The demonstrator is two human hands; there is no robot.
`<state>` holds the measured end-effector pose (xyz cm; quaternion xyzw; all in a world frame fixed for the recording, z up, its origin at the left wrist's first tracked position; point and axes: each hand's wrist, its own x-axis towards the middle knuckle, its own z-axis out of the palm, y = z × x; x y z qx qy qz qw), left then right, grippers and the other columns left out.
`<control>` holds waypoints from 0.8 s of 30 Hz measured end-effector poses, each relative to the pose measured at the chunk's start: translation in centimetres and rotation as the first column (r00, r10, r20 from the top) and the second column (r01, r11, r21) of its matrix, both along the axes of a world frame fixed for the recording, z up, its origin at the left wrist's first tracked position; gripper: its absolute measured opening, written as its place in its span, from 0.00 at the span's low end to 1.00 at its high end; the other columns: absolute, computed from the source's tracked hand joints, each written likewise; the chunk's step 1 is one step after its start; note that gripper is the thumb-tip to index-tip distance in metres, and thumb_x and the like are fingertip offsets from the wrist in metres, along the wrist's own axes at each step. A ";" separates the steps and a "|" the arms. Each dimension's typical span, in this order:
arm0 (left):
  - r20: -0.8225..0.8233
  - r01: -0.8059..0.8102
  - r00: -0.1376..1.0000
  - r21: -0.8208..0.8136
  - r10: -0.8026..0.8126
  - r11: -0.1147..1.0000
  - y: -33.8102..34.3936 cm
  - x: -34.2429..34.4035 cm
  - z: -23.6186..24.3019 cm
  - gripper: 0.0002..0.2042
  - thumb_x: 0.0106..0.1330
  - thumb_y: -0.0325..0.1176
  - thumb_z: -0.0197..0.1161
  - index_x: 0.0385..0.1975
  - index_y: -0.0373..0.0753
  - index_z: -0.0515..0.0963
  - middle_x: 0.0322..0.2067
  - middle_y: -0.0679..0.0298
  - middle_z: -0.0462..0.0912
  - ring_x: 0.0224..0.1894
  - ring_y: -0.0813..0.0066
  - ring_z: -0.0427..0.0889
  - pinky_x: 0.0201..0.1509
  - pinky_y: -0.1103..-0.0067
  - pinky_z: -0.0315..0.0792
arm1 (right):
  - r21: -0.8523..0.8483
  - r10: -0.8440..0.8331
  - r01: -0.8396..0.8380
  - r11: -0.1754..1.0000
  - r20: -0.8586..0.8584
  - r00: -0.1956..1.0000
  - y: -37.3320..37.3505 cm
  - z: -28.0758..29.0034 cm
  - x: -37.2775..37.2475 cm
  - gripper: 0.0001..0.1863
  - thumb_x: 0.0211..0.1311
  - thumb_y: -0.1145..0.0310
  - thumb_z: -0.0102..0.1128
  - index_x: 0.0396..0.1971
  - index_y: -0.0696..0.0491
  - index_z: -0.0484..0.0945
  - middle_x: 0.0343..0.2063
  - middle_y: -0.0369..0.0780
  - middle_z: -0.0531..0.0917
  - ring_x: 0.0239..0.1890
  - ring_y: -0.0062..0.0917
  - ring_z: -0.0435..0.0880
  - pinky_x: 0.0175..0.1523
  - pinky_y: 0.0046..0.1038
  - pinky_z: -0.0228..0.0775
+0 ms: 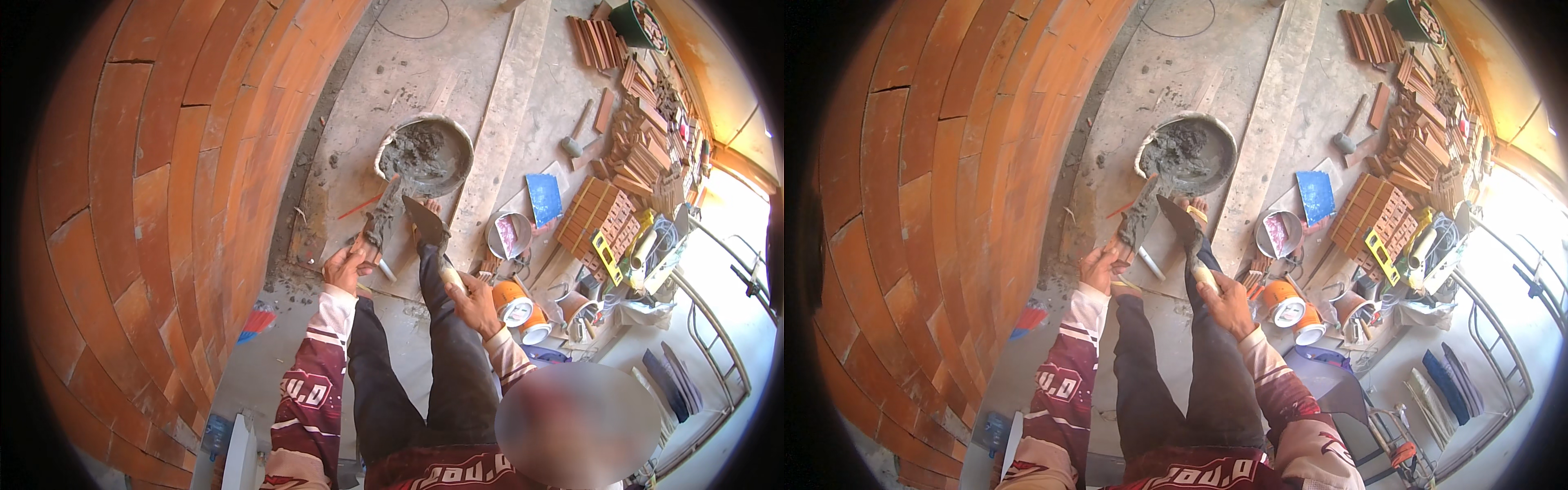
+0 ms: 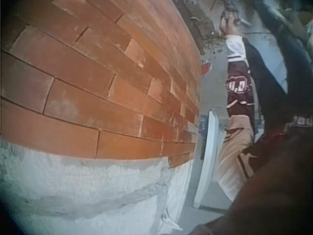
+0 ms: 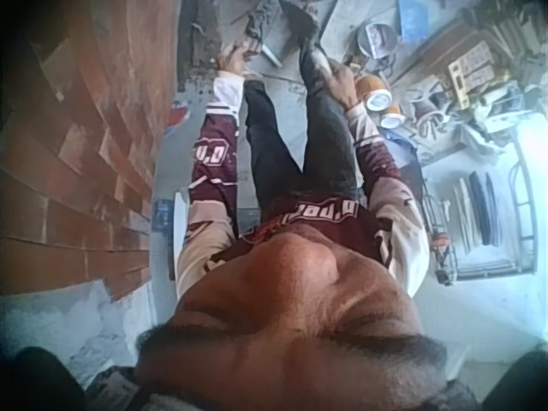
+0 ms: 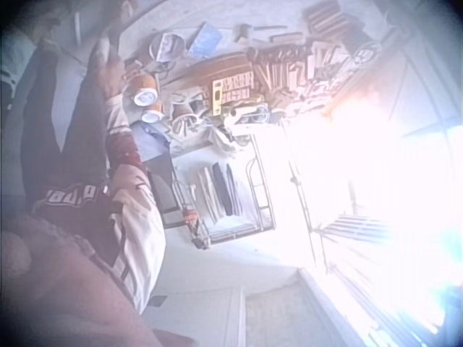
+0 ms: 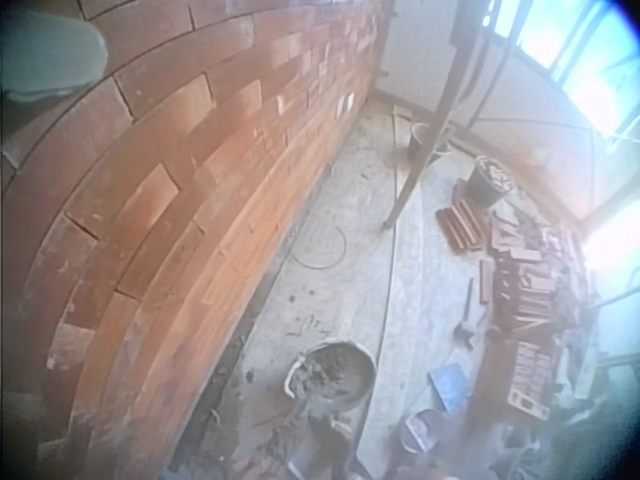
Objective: The person scoops cement from a bucket with a trowel and applies it to the back of a rectangular tile. They then press the tile onto a wall, aligning it with previously placed tiles, and use a white pipe to tap and adjust its position.
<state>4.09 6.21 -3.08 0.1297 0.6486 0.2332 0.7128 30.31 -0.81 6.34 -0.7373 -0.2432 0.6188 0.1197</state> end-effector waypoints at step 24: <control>-0.154 0.108 0.984 0.086 -0.094 0.990 1.5 -0.2 0.3 0.12 0.67 0.32 0.56 0.43 0.29 0.77 0.33 0.60 0.81 0.30 0.73 0.82 0.32 0.82 0.76 | -0.093 -0.182 0.160 0.983 -0.346 0.920 -3.3 2.3 1.5 0.17 0.61 0.65 0.62 0.48 0.56 0.80 0.19 0.30 0.75 0.15 0.12 0.70 0.20 0.18 0.61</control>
